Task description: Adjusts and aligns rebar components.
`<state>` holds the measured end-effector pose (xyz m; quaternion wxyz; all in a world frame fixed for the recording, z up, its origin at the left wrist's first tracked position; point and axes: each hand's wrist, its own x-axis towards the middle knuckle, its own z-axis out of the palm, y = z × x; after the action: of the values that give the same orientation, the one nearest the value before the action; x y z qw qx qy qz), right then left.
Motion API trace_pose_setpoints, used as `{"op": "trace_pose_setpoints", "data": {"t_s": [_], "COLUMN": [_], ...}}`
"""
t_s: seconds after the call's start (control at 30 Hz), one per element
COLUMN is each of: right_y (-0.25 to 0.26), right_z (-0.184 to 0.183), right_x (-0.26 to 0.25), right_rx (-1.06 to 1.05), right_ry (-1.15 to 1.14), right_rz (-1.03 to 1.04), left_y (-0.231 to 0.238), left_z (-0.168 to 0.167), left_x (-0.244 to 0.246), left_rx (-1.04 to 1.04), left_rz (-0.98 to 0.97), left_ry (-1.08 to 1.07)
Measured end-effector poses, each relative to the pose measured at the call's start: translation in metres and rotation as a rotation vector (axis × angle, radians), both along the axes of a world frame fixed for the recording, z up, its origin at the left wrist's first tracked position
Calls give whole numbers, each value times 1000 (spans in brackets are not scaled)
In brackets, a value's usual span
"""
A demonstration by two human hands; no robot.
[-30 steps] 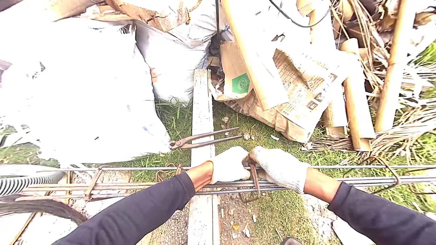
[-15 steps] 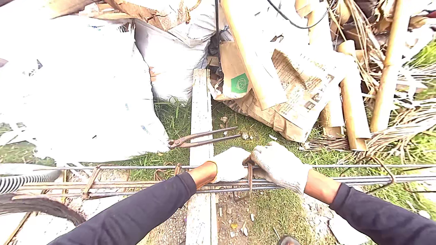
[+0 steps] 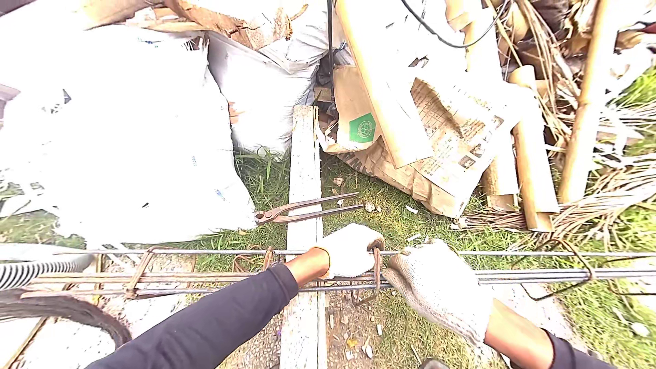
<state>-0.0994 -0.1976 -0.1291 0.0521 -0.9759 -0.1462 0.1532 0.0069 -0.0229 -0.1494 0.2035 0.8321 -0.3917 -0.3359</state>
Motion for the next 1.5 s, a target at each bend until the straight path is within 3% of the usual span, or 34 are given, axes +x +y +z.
{"op": "trace_pose_setpoints", "data": {"t_s": [0.1,0.27,0.37,0.67,1.07,1.2,1.5], "right_y": [-4,5,5,12,26,33,40], "right_z": [-10,-5,-1,-23,-36,-39,-55], "right_x": [0,7,11,-12,-16,-14,-18], "right_rx": [163,70,128,412,436,494,494], "right_ry": [-16,119,193,-30,-209,-246,-477], "right_rz": [-27,-19,-78,-453,-631,-785,-732], "left_y": [0,0,0,-1,-2,-2,0], "left_z": [0,0,1,4,2,4,7], "left_x": [0,0,-1,-5,-10,-10,-3], "left_rx": [-9,-18,-11,18,64,64,8], "left_rz": [4,0,12,33,36,41,3], "left_ry": [1,-3,-2,-31,-77,-61,44]}}
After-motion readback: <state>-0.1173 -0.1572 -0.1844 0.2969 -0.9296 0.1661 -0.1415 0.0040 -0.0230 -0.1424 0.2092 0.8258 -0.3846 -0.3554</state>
